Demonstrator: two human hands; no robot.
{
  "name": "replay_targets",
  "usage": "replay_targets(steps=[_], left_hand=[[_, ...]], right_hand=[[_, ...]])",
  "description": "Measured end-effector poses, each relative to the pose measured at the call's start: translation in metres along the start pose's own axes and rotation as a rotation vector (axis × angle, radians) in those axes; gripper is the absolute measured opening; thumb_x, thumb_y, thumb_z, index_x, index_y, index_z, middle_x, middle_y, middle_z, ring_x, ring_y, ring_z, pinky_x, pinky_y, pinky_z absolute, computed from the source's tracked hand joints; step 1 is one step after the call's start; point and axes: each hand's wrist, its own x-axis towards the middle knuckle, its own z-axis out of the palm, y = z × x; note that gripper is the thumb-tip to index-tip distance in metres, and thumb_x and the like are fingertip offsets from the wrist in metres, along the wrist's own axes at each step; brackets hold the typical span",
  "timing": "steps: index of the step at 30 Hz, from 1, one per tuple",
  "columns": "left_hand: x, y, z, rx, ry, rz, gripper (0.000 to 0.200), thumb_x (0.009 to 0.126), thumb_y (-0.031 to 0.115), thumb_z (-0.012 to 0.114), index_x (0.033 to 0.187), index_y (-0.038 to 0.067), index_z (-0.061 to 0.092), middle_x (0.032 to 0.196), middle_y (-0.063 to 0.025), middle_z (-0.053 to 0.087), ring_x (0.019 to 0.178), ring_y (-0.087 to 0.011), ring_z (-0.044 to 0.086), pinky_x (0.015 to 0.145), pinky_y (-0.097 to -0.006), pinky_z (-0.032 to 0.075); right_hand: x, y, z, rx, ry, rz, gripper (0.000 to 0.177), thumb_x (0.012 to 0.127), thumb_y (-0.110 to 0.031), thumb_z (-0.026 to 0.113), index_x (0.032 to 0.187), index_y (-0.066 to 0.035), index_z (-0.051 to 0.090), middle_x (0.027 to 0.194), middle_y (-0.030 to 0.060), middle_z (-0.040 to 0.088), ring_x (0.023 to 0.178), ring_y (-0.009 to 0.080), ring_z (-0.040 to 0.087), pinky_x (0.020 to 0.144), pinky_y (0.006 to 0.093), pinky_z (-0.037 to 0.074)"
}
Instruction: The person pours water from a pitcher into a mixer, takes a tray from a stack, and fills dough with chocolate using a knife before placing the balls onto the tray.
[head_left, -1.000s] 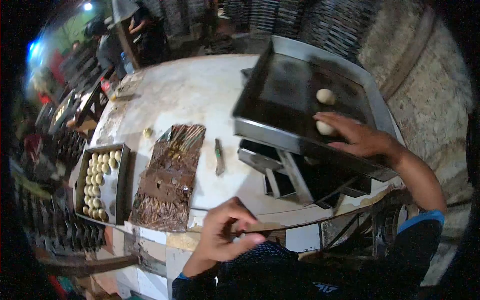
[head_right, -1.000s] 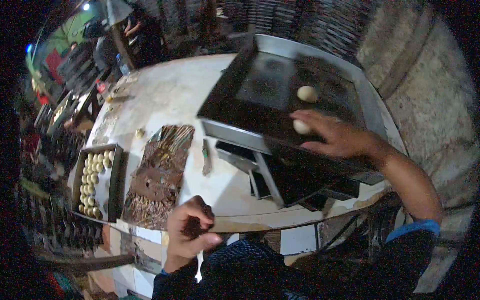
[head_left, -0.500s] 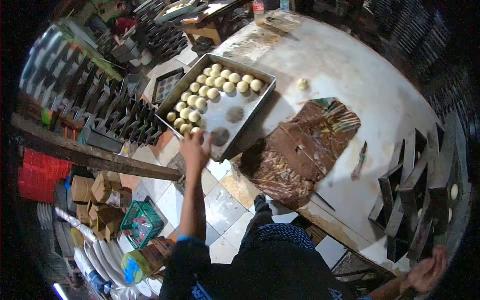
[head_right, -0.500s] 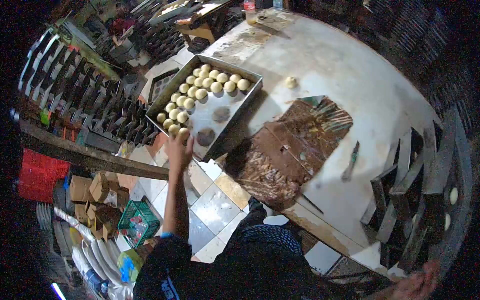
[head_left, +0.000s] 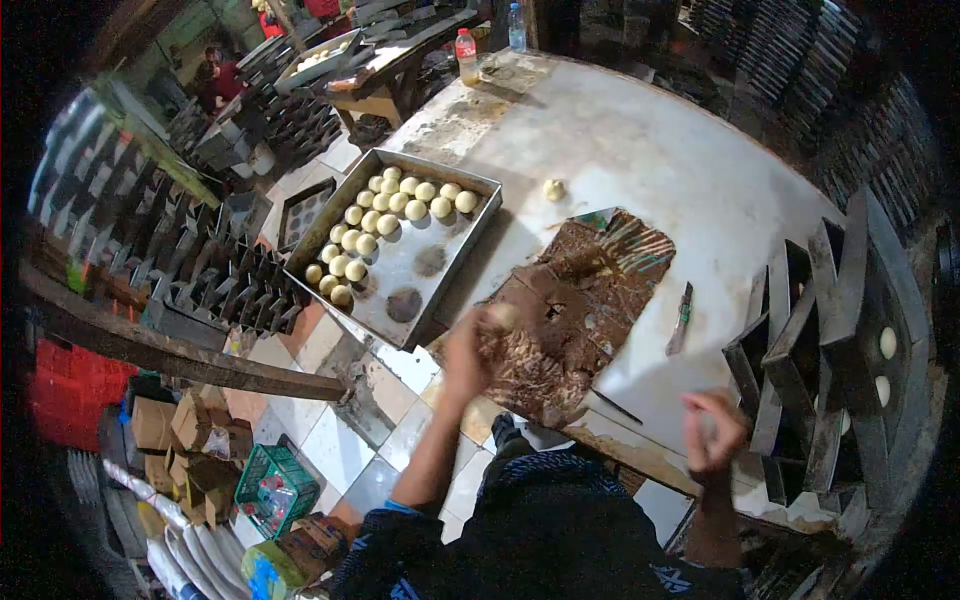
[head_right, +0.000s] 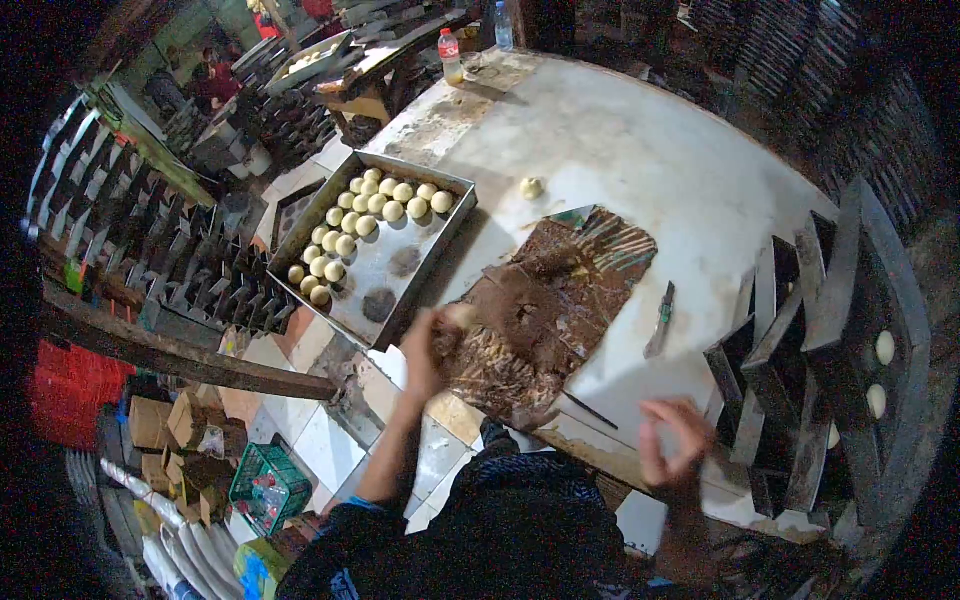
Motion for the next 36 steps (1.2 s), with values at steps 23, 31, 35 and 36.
replay_targets(steps=[23,31,35,36], left_hand=[[-0.183,0.122,0.151,-0.135,-0.282,0.139,0.055,0.094,0.037,0.052,0.131,-0.003,0.045,0.131,-0.0235,0.046,0.121,-0.0293,0.045,0.095,-0.0358,0.041],[-0.246,0.066,0.006,-0.696,0.085,-0.289,0.035,0.097,0.026,0.05,0.113,-0.005,0.056,0.111,-0.0114,0.062,0.104,-0.0203,0.058,0.092,-0.0363,0.044],[-0.259,0.052,-0.018,-0.961,0.036,-0.481,0.04,0.095,0.031,0.052,0.11,-0.006,0.056,0.108,-0.0151,0.062,0.096,-0.0262,0.063,0.09,-0.0369,0.049],[-0.26,0.044,-0.025,-1.016,0.013,-0.544,0.045,0.095,0.032,0.052,0.114,-0.009,0.053,0.115,-0.0192,0.06,0.102,-0.0294,0.062,0.093,-0.0388,0.049]], right_hand=[[-0.066,-0.014,0.074,0.377,0.329,-0.046,0.033,0.09,-0.033,0.056,0.09,-0.001,0.062,0.072,0.0099,0.061,0.061,0.0248,0.061,0.056,0.0317,0.047],[-0.061,-0.108,0.176,0.546,-0.064,-0.073,0.038,0.095,-0.033,0.044,0.103,0.001,0.06,0.1,0.0204,0.049,0.095,0.0319,0.053,0.084,0.04,0.044],[-0.082,-0.118,0.19,0.62,-0.243,0.054,0.041,0.094,-0.036,0.046,0.091,0.0,0.066,0.087,0.0136,0.058,0.081,0.0227,0.059,0.071,0.0338,0.047],[-0.084,-0.111,0.189,0.736,-0.303,0.138,0.042,0.094,-0.037,0.047,0.089,0.0,0.067,0.084,0.0125,0.061,0.077,0.0216,0.06,0.069,0.0329,0.047]])
